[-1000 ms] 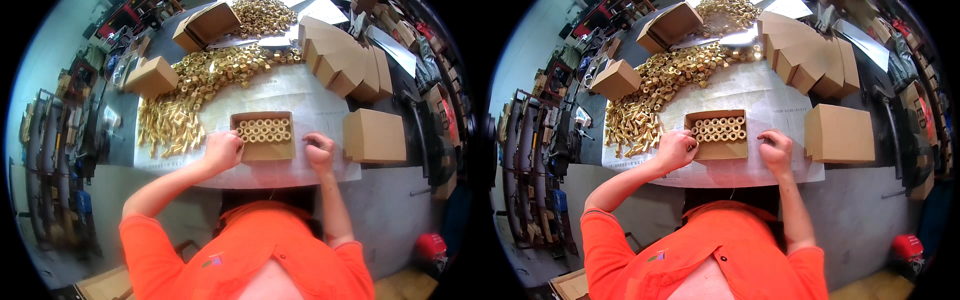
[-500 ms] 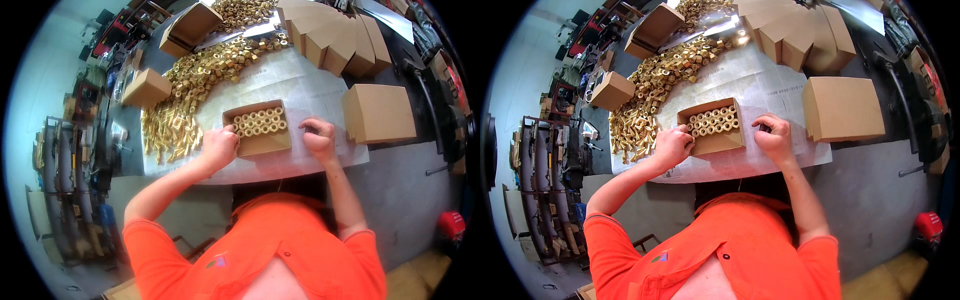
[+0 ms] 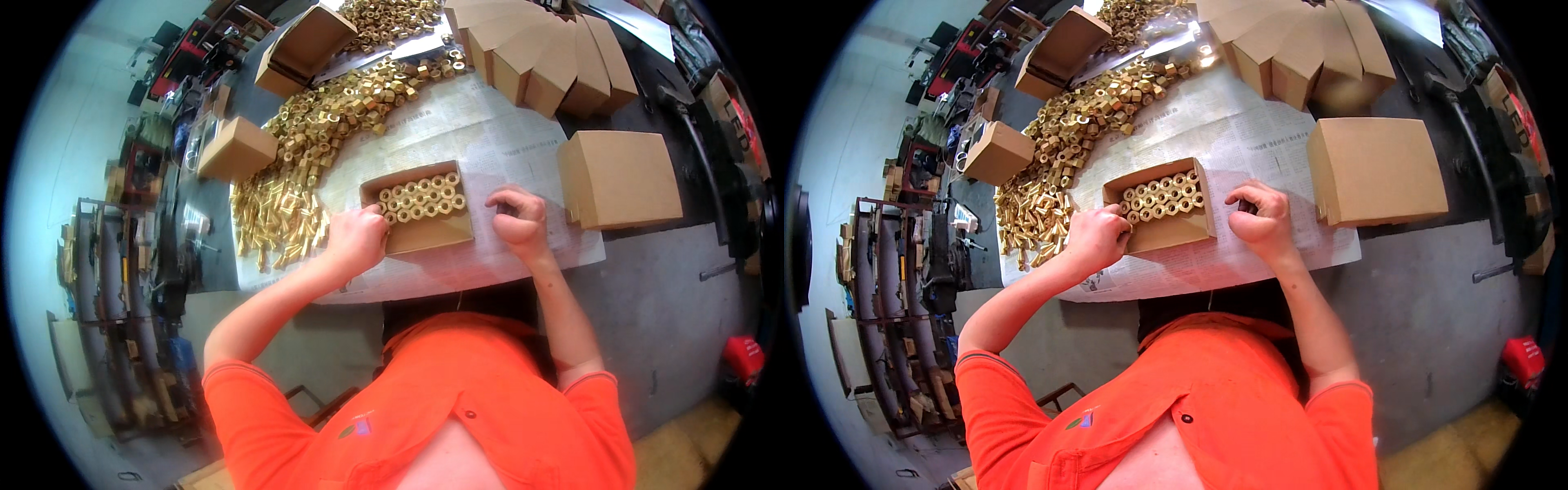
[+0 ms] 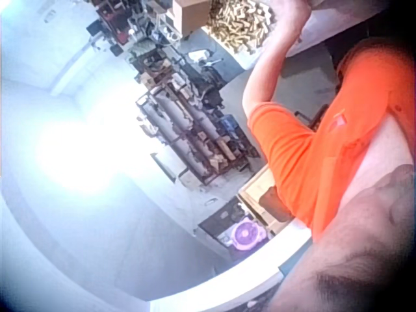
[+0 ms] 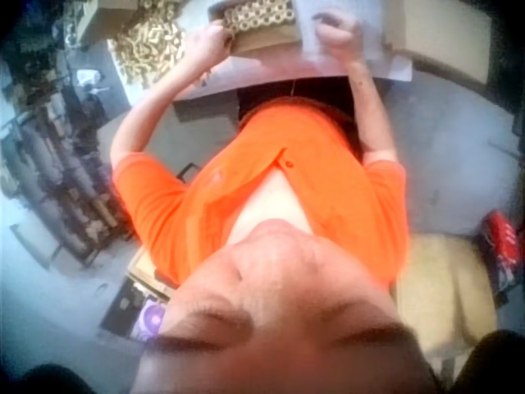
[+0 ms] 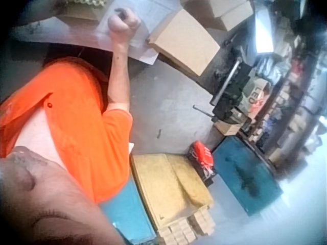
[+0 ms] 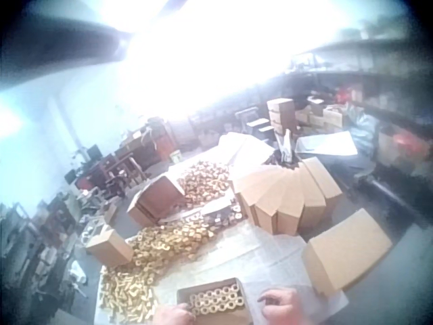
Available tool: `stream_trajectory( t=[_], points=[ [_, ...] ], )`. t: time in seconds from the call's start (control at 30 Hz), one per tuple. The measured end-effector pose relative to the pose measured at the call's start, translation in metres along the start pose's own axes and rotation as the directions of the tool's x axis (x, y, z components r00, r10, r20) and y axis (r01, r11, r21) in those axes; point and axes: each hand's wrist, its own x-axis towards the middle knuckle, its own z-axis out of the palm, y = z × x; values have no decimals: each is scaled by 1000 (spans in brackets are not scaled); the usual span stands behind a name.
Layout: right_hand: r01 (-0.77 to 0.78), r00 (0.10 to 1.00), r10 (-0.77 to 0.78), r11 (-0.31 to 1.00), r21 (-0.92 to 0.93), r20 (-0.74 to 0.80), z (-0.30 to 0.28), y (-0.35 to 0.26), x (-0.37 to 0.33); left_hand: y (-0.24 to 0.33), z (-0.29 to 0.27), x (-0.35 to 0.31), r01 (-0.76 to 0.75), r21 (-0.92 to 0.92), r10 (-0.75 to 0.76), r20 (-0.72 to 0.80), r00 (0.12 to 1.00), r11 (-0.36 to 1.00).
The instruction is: The person picks brass nuts from a large pile on a table and places them one by one into a small cardboard box. The person continues filling the box until it is full, then closes the box with a paper insert.
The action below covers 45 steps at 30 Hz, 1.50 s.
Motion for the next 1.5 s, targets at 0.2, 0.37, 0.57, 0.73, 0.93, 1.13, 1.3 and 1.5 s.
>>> stream_trajectory(
  t=[0.2,0.37,0.57,0.73,0.93,1.13,1.3,1.5],
  points=[
    [40,999,-40,999,-29,-1,1,2,-2,-12,-5,2,32,-145,-30,18,999,989],
    [51,999,-51,998,-43,-1,1,5,-1,-82,-22,9,174,-289,-277,-370,887,941],
    [10,1000,-7,996,-85,25,1,7,0,-156,32,5,474,-46,-473,-188,861,879],
    [16,1000,-14,997,-79,22,0,7,-2,-153,35,6,457,-57,-457,-227,860,888],
    [31,999,-28,993,-114,26,1,0,0,-154,45,6,412,-70,-412,-314,855,909],
    [16,1000,-14,994,-107,21,1,-1,0,-144,40,12,463,-156,-488,-299,820,873],
    [10,1000,-8,993,-119,20,1,-1,0,-144,38,17,489,-165,-516,-281,809,856],
    [-7,1000,7,1000,-21,3,2,7,-2,-104,-3,4,208,-526,-373,-230,899,825]
  ],
)
